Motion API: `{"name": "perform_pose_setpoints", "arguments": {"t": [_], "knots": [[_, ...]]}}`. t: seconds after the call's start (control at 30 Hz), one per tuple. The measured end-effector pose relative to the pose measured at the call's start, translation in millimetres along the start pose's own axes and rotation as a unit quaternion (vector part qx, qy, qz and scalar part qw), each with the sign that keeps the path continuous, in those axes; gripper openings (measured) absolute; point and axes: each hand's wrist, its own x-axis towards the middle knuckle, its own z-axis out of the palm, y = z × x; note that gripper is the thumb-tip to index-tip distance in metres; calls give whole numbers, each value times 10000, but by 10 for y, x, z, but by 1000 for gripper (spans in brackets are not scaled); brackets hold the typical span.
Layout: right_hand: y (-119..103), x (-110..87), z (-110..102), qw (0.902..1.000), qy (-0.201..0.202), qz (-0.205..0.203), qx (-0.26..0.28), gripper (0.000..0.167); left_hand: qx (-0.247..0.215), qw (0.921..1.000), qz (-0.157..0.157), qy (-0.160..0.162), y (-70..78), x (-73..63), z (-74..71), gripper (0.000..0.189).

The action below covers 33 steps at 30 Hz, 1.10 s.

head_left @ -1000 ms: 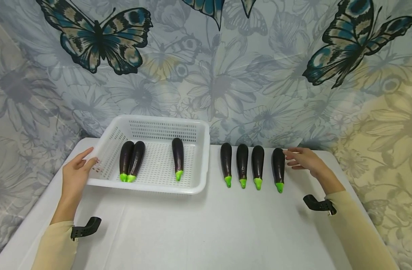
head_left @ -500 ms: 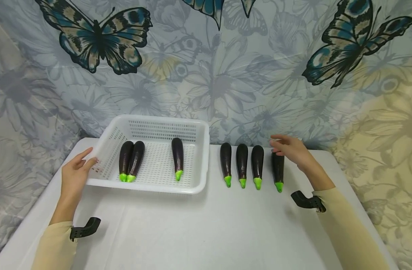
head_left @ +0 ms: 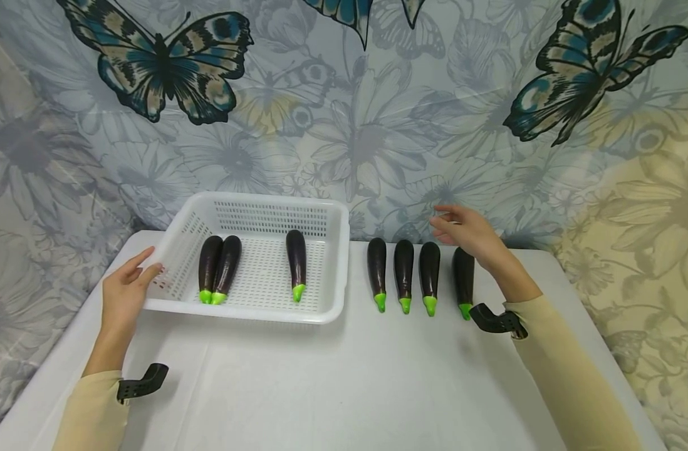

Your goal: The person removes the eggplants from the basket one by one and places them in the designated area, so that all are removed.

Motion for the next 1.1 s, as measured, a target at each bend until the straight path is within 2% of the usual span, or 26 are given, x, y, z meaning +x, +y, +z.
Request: {"name": "perform_pose_setpoints", "arguments": {"t": [0.17,0.37,0.53,0.7,0.87,0.97,1.1], "knots": [[-101,22,62,9997,27,-252,-54,60,22,10000,-27,3,3,9,3,49],[-217,78,232,9986,-120,-503,110,55,33,10000,19,-3,7,17,1,49],[-298,130,385,9972,-285,-608,316,53,6,10000,9,27,4,19,9,49],[-370,192,504,9967,-393,-664,260,53,-33,10000,-16,1,0,15,12,49],[-441,257,614,9951,-459,-687,551,53,9,9998,189,85,-4,-1,2,48],[-486,284,691,9929,-536,-720,774,52,-141,9994,301,134,-30,12,-1,46],[-548,325,813,9909,-649,-776,886,51,-139,9995,246,145,-42,19,1,46]]}}
